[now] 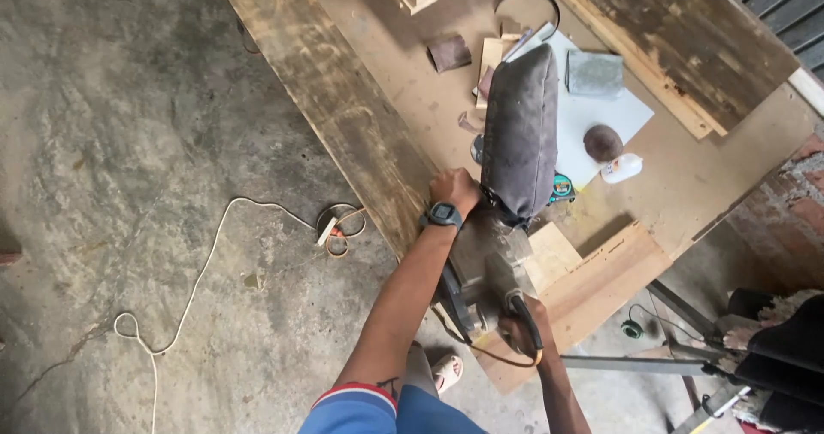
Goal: The person uses a handheld electric sander to smooth the surface of a long wooden plank. They move the tool back and forth along the length of the wood, which is resting on a workbench in a workshop.
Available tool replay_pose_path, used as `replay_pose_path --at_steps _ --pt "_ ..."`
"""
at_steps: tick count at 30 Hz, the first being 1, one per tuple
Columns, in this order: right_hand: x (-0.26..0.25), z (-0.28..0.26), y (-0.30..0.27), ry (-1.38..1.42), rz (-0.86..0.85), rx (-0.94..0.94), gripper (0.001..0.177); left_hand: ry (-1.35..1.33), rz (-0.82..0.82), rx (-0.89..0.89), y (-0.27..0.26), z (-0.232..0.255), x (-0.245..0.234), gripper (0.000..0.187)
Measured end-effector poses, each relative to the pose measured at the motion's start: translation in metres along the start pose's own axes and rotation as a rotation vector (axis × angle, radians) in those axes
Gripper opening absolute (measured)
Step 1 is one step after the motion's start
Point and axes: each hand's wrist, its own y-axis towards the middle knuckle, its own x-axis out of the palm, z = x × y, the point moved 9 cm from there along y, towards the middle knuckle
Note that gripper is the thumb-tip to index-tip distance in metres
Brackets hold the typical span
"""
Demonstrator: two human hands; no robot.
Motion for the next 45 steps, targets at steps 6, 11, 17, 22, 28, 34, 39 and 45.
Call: replay_pose_path --at_steps 6,11,17,22,28,34,39,45 --pt "0.010 -0.045 0.042 0.001 0.030 -0.063 0.023 0.008 -0.091 -0.042 0.045 -0.020 -0.013 0.023" --pt "0.042 -0.076 0.103 -0.079 -0.028 -0.080 0.023 -0.004 -0.146 -0.118 0.103 -0.066 -0.030 0.024" --pt "0.075 -0.097 0.174 -0.095 -0.129 0.168 0.032 -0.177 -0.015 -0.052 0.143 -0.086 -0.101 0.050" --pt "0.064 -0.111 0.208 0.050 -0.052 0.066 0.026 -0.071 -0.053 0.044 0.151 -0.098 -0.082 0.045" --pt "0.049 -0.079 0.177 -0.195 -0.089 -0.050 0.030 -0.053 -0.106 0.042 0.089 -0.068 -0.081 0.058" --pt "0.025 -0.003 0.111 -0.202 -0.091 0.033 0.031 -0.144 0.293 0.215 -0.069 0.017 -0.146 0.049" --pt "0.008 0.003 0.074 -0.218 -0.072 -0.124 0.025 -0.438 0.325 0.171 -0.262 0.023 -0.108 0.031" --pt "0.014 -0.010 0.103 -0.221 -0.035 -0.220 0.025 -0.587 -0.118 0.128 -0.302 0.003 -0.001 0.029"
